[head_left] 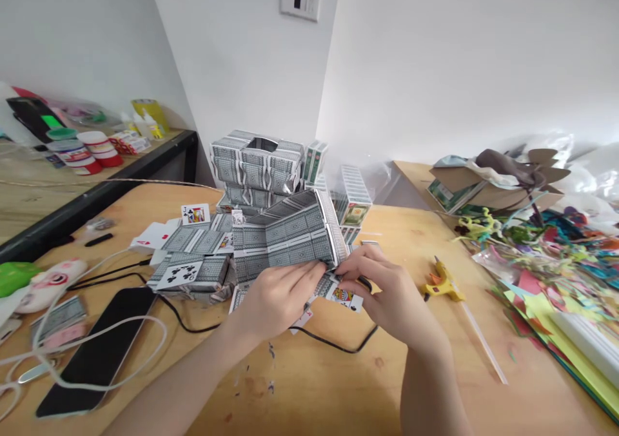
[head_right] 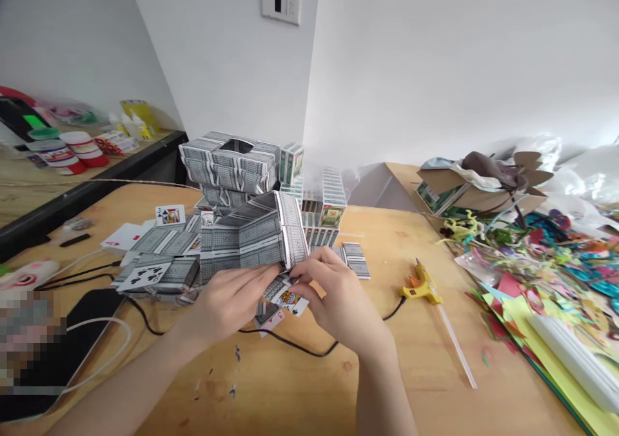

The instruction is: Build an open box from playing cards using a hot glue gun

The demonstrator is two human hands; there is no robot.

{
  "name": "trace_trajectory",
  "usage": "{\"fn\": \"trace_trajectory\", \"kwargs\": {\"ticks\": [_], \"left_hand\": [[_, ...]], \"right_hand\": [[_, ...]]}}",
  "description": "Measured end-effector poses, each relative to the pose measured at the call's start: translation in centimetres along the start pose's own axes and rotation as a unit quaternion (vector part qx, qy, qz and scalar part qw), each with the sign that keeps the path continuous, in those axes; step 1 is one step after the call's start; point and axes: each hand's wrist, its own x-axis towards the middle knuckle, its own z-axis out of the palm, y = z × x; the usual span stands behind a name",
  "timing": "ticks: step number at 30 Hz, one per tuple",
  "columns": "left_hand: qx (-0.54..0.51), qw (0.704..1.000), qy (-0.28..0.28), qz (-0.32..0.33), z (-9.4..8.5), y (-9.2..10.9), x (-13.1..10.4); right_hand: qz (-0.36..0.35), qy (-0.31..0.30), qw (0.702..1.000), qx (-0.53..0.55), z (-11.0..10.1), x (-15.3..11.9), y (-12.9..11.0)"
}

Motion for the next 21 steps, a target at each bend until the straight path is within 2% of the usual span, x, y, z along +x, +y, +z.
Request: {"fn": "trace_trajectory", "kwargs": {"ticks": [5, 9, 14, 21], "left_hand": [[-0.01, 1.0, -0.005, -0.004, -0.01, 0.03, 0.09], [-0.024, 0.999, -0.009, -0.031, -0.25, 0.01, 0.15], [-0.066, 0.996, -0.048, -0.042, -0.35, -0.13, 0.23], [-0.109, 0.982, -0.129, -0.089, -0.75, -0.11, 0.54]], "right_hand": [[-0.002, 0.021, 1.0, 0.003, 0.01, 0.05, 0.08], [-0.054, 0.035, 0.998, -0.001, 0.3, 0.24, -0.12], [-0.134, -0.013, 0.99, -0.043, 0.28, 0.56, -0.38], [-0.134, -0.043, 0.988, -0.069, -0.07, 0.6, -0.15]]}}
